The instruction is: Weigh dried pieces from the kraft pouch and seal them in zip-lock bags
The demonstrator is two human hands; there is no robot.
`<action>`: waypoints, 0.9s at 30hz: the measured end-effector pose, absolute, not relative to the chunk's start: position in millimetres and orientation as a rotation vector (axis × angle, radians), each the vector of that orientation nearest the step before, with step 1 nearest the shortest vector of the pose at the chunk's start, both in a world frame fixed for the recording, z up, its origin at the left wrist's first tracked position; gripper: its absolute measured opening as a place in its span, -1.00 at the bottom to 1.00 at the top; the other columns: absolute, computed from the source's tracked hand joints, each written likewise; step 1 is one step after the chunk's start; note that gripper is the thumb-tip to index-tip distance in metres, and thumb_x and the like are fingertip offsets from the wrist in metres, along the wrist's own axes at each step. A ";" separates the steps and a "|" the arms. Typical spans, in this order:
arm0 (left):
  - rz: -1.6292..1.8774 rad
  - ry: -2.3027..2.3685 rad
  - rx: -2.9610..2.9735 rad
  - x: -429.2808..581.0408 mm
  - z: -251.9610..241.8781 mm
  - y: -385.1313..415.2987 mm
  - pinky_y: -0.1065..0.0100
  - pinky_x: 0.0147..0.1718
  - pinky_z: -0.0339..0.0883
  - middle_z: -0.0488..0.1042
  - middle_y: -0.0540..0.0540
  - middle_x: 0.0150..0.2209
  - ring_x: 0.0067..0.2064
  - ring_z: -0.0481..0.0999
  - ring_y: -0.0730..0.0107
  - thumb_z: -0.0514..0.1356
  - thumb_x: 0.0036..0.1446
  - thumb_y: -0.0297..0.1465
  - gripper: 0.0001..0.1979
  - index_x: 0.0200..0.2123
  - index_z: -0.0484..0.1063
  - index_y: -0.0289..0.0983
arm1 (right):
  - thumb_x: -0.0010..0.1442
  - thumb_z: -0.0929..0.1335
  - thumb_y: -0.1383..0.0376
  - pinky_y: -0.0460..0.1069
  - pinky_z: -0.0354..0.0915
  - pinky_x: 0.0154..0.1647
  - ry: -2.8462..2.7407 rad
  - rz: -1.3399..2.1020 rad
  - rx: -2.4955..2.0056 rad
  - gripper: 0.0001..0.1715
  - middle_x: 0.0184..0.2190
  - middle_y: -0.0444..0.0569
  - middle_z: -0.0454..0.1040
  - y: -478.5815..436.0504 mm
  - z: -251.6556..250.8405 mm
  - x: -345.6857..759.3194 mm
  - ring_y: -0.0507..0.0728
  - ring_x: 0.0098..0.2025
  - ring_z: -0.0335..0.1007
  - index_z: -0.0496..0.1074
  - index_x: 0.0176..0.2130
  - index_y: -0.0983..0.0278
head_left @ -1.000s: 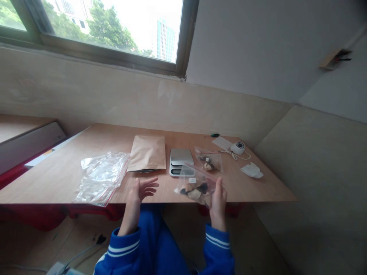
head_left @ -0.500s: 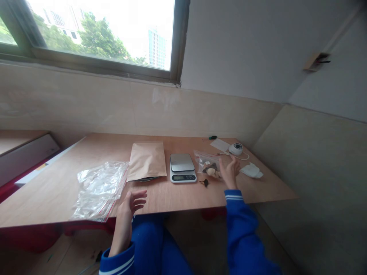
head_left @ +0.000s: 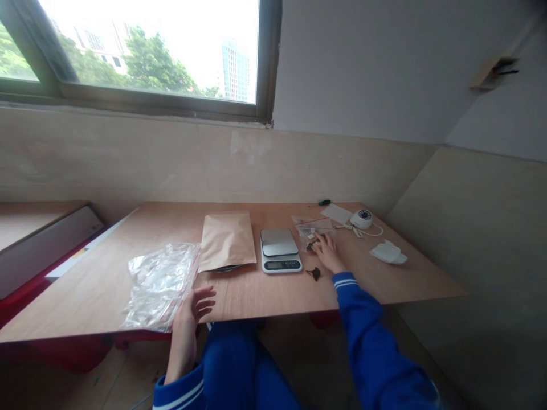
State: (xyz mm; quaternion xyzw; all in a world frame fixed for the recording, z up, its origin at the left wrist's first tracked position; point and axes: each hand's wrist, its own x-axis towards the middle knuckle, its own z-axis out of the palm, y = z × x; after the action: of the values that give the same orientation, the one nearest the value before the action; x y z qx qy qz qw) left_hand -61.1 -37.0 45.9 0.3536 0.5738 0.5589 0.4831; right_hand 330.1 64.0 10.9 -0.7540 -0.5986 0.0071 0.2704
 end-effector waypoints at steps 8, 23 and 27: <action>1.321 1.453 0.949 -77.4 43.0 -30.0 0.31 -0.39 0.39 0.55 -0.17 -0.30 -0.36 0.50 0.26 0.23 -0.18 0.03 -0.48 -0.30 0.52 -0.29 | 0.16 0.29 0.19 0.19 0.23 0.05 -1.840 0.061 -1.820 -0.73 -0.06 0.09 0.36 -5.9 1.3 289.6 0.28 0.02 0.28 0.43 -0.13 0.18; 1.276 1.457 1.174 -80.6 57.6 -38.2 0.26 -0.33 0.40 0.55 -0.18 -0.30 -0.31 0.52 0.20 0.19 -0.15 0.08 -0.45 -0.30 0.52 -0.27 | 0.16 0.27 0.40 0.07 0.28 -0.05 -1.910 0.101 -1.634 -0.72 -0.20 0.03 0.53 82.9 55.2 233.3 0.17 -0.12 0.41 0.50 -0.17 0.26; 1.233 1.478 1.338 -82.6 56.0 -41.0 0.17 -0.17 0.39 0.53 -0.19 -0.17 -0.15 0.52 0.11 0.19 -0.07 0.02 -0.52 -0.24 0.51 -0.24 | 0.20 0.25 0.33 0.20 0.20 0.08 -1.852 -0.003 -1.646 -0.65 -0.01 0.14 0.44 79.3 47.6 218.1 0.26 0.04 0.31 0.47 -0.05 0.26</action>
State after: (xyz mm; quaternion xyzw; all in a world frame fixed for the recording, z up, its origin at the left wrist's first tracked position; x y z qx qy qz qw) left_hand -82.6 -41.0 56.0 0.5259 0.5810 0.4849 0.3882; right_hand 218.1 79.3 47.6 -0.6281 -0.7066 -0.0011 0.3259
